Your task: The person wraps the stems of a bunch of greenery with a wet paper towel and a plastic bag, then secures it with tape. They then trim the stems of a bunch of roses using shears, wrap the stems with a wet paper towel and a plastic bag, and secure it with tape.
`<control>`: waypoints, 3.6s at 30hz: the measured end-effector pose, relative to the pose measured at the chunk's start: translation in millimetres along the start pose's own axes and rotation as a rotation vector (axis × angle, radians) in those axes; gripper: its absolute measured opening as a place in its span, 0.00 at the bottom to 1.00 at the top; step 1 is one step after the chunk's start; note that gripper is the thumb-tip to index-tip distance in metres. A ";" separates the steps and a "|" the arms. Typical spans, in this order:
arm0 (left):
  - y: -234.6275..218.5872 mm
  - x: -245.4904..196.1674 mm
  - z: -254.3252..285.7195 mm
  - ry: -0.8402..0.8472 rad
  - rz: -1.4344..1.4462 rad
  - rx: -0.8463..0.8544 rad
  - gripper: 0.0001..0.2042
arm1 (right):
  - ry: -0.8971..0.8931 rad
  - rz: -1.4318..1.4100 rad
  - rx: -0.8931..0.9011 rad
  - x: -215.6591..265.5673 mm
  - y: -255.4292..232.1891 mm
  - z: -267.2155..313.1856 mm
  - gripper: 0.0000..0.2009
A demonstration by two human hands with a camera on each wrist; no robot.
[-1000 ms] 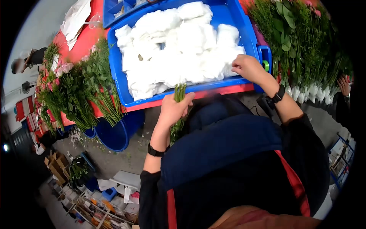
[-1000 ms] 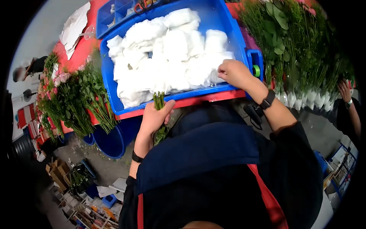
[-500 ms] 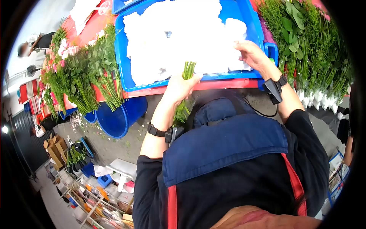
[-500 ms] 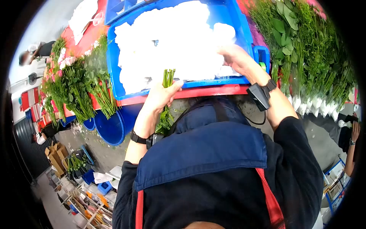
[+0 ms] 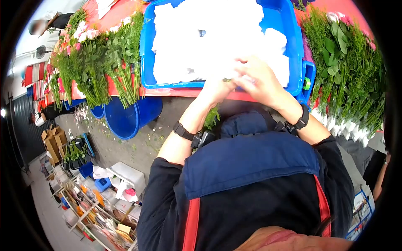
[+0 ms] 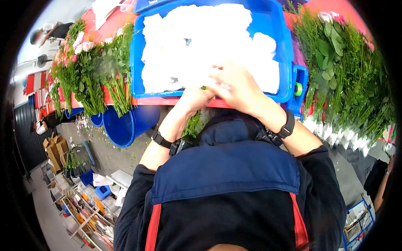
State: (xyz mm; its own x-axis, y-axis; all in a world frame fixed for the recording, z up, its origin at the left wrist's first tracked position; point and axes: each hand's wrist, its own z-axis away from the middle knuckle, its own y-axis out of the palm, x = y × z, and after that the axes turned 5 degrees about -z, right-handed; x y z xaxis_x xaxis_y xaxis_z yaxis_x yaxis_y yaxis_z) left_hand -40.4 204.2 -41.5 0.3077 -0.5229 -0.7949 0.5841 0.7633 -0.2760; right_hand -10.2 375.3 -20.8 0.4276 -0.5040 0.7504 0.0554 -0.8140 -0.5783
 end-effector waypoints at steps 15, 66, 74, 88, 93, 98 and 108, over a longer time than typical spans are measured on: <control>-11.4 21.3 4.9 -0.105 0.759 0.169 0.14 | 0.664 -1.413 0.059 -15.5 58.5 -7.4 0.20; -77.9 18.6 37.8 0.115 0.605 -0.122 0.08 | 0.332 -0.066 -0.151 -10.1 59.0 -51.5 0.08; -86.5 17.7 38.8 0.064 0.478 -0.122 0.07 | 0.676 -0.688 -0.013 4.7 43.3 -52.1 0.05; -121.6 34.5 46.4 0.458 -0.069 -0.721 0.20 | 0.038 -0.280 0.083 88.0 86.8 -54.5 0.06; -157.0 24.3 58.4 0.169 0.517 -0.260 0.11 | 0.408 -0.774 0.231 75.8 159.1 -44.2 0.12; -164.4 44.0 62.0 0.067 0.450 -0.159 0.15 | 0.575 -0.903 0.362 87.3 189.3 -50.8 0.13; -143.0 72.6 76.3 0.281 0.481 -0.099 0.11 | 0.765 -0.513 0.492 76.3 123.8 -34.1 0.22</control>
State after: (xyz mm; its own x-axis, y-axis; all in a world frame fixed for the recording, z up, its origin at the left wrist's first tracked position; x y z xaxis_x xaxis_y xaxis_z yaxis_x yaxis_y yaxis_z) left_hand -44.3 28.1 -18.4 0.3021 0.0032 -0.9533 0.3497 0.9299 0.1140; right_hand -1.5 226.2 -24.2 -0.4277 -0.3190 0.8458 0.5034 -0.8612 -0.0702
